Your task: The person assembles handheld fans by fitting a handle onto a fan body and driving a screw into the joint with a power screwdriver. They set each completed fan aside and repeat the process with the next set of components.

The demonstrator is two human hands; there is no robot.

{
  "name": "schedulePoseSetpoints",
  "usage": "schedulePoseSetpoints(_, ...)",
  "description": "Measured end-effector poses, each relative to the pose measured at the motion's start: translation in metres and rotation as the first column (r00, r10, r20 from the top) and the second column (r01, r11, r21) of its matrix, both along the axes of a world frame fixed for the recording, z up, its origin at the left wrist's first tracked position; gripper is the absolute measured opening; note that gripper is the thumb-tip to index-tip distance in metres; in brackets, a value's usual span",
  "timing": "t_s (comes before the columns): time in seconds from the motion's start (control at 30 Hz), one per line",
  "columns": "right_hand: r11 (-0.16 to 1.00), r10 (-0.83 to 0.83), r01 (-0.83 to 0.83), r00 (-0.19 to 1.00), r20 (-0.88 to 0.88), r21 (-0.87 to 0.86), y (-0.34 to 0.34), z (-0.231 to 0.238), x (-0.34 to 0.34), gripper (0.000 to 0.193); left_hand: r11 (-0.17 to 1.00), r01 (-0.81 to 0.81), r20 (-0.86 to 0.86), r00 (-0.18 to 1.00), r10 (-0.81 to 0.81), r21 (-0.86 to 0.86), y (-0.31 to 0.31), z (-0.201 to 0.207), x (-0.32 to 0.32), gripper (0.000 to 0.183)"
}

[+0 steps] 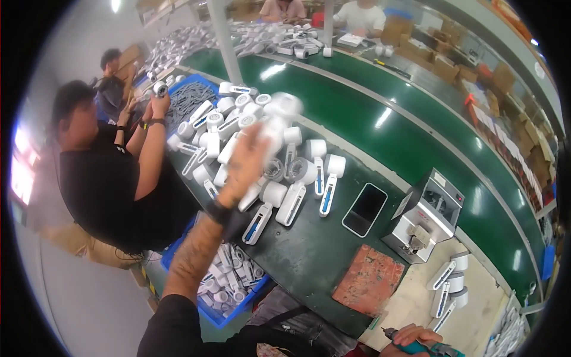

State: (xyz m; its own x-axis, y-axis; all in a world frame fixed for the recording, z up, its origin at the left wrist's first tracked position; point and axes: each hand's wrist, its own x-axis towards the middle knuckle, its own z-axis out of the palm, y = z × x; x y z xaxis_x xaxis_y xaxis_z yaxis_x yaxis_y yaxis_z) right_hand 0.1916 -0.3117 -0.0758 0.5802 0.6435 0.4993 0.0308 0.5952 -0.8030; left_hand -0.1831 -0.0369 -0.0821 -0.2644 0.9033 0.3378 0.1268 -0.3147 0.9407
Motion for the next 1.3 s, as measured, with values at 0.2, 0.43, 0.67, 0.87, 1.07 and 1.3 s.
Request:
schedulePoseSetpoints(0.2,0.998,-0.061,0.062,0.998,0.021,-0.034,0.002,-0.018,0.018,0.060,0.807,-0.431,-0.763,0.328,0.557,0.403,0.088,-0.021,-0.073,0.040)
schedulePoseSetpoints(0.43,0.975,0.066,-0.061,0.998,0.015,-0.214,-0.007,-0.011,0.024,0.064,0.788,0.599,-0.578,0.697,-0.425,0.142,-0.064,0.056,0.226,0.023)
schedulePoseSetpoints(0.67,0.968,0.070,-0.062,0.997,0.025,-0.241,-0.035,-0.008,0.030,0.063,0.622,0.775,-0.831,0.416,-0.369,0.111,-0.101,-0.024,0.423,0.049)
schedulePoseSetpoints(0.87,0.973,0.135,-0.154,0.984,-0.118,-0.172,-0.051,-0.021,0.046,0.050,0.715,0.661,-0.736,0.363,-0.571,-0.229,-0.077,-0.050,0.460,0.040)
schedulePoseSetpoints(1.07,0.937,-0.111,0.142,0.987,0.112,-0.318,-0.028,-0.021,0.067,0.067,0.681,0.722,-0.696,0.425,-0.579,-0.126,-0.102,-0.001,0.404,0.028)
schedulePoseSetpoints(1.3,0.922,-0.044,0.088,0.991,0.125,-0.378,0.007,-0.035,0.077,0.065,0.593,0.707,-0.468,0.405,-0.786,-0.385,-0.136,0.023,0.298,0.023)
